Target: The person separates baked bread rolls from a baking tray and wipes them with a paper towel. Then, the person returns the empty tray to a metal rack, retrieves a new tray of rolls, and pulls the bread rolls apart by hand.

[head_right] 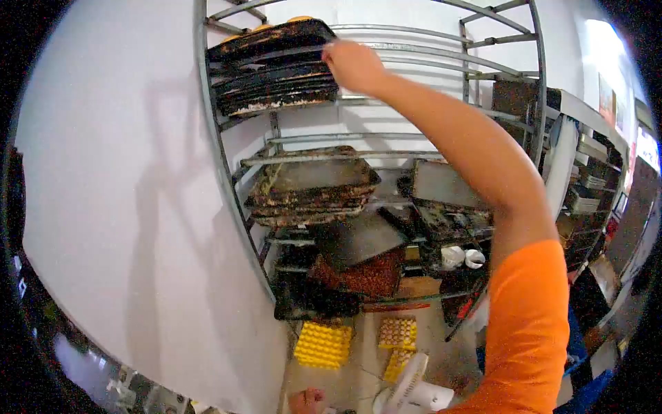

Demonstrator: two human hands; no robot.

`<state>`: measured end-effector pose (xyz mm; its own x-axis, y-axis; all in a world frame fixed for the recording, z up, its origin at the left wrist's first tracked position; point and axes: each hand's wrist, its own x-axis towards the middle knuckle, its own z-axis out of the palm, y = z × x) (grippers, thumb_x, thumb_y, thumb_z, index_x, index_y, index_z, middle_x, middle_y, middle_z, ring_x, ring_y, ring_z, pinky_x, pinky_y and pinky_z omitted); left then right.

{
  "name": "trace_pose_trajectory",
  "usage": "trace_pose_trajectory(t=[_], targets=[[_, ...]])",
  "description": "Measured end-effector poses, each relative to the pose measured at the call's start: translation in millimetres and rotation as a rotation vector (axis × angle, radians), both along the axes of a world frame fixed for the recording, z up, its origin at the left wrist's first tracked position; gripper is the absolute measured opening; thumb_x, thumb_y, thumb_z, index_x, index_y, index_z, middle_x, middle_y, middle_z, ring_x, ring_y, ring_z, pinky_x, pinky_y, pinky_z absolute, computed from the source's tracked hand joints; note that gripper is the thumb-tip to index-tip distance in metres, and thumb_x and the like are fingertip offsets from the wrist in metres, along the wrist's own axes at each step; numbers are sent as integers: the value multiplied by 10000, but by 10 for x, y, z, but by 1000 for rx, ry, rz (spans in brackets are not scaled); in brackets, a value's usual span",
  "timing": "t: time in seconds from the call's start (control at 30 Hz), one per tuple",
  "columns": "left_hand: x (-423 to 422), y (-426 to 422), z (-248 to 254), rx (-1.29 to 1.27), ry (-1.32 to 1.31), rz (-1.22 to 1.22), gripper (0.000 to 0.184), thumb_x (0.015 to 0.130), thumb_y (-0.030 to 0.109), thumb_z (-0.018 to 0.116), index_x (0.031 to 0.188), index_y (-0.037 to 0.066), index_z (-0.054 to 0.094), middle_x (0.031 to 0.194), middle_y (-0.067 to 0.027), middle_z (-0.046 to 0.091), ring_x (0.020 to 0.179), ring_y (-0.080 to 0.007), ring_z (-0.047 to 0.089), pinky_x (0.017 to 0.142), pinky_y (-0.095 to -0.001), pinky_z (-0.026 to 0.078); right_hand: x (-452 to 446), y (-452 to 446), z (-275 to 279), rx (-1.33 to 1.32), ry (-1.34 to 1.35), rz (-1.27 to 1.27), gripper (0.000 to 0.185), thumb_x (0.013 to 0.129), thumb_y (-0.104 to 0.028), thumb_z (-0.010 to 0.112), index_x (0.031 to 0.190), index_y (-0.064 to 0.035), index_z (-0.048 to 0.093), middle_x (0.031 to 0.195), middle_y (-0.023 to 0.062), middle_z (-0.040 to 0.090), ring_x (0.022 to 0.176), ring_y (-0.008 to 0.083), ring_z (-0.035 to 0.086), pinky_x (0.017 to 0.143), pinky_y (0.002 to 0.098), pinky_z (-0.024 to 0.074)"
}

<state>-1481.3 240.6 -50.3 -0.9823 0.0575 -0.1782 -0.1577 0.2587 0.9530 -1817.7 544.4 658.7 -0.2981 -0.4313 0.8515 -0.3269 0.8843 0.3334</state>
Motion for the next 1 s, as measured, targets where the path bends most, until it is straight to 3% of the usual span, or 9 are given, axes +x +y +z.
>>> trace_pose_trajectory(t=[0.1, 0.2, 0.3, 0.53, 0.77, 0.8, 0.87, 0.97, 1.0], targets=[[-242, -118, 232, 6, 24, -6, 438, 1092, 395, 534, 1021, 2, 714, 864, -125, 719, 739, -236, 660, 697, -388, 543, -830, -133, 749, -131, 175, -112, 219, 930, -134, 624, 1142, -105, 674, 1175, 162, 697, 1035, 360, 695, 886, 506, 574], [-411, -242, 242, 9, 23, 13, 446, 1095, 413, 528, 1028, 11, 708, 867, -123, 708, 738, -245, 642, 700, -398, 526, -1464, -241, 1058, -368, 209, -45, 253, 926, -293, 689, 1098, -116, 746, 1039, 203, 728, 1019, 394, 704, 896, 491, 553], [-673, -358, -100, 54, 6, 56, 439, 1089, 394, 545, 1015, -4, 714, 853, -130, 716, 730, -237, 660, 687, -395, 548, -1707, -366, 1050, -388, 203, -21, 340, 958, -275, 702, 1231, -83, 636, 1307, 232, 603, 1130, 484, 626, 984, 528, 526], [-973, -362, -838, 217, 56, 185, 422, 1074, 349, 585, 986, -38, 727, 820, -146, 736, 712, -219, 703, 657, -388, 598, -1647, -414, 1111, -383, 236, -82, 216, 997, -250, 651, 1098, -59, 662, 1159, 239, 638, 1093, 447, 650, 918, 523, 552], [-1090, -136, -966, 323, 171, 248, 414, 1068, 323, 604, 970, -58, 734, 804, -155, 747, 701, -208, 726, 641, -384, 625, -1642, 676, 1453, -325, 160, -296, 289, 757, -266, 771, 822, 15, 752, 907, 273, 739, 830, 473, 725, 699, 531, 594], [-1104, -103, -909, 326, 169, 251, 414, 1069, 323, 603, 970, -58, 734, 805, -156, 747, 700, -208, 725, 642, -384, 625, -1718, 1021, 1542, -338, 68, -457, 338, 778, -294, 774, 862, 32, 742, 996, 287, 732, 942, 462, 715, 761, 520, 588], [-1128, -74, -841, 324, 160, 236, 415, 1070, 323, 601, 971, -58, 734, 807, -156, 747, 699, -208, 724, 643, -384, 624, -1810, 1844, 1478, -379, 171, -218, 635, 880, -515, 732, 1189, 39, 698, 1215, 337, 681, 1104, 461, 685, 865, 532, 583], [-1172, -74, -744, 307, 164, 232, 416, 1072, 322, 598, 972, -57, 734, 809, -156, 746, 698, -208, 722, 644, -384, 622, -1473, 1792, 1227, -603, 434, -236, 430, 908, -367, 740, 1180, -36, 707, 1058, 216, 727, 1036, 387, 715, 915, 462, 552], [-1180, -65, -709, 306, 164, 234, 416, 1073, 322, 597, 972, -57, 734, 810, -156, 746, 698, -208, 721, 644, -384, 622, -1656, 2012, 1246, -708, 553, -218, 580, 928, -458, 744, 1193, 49, 651, 1077, 243, 717, 981, 366, 727, 831, 464, 577]])
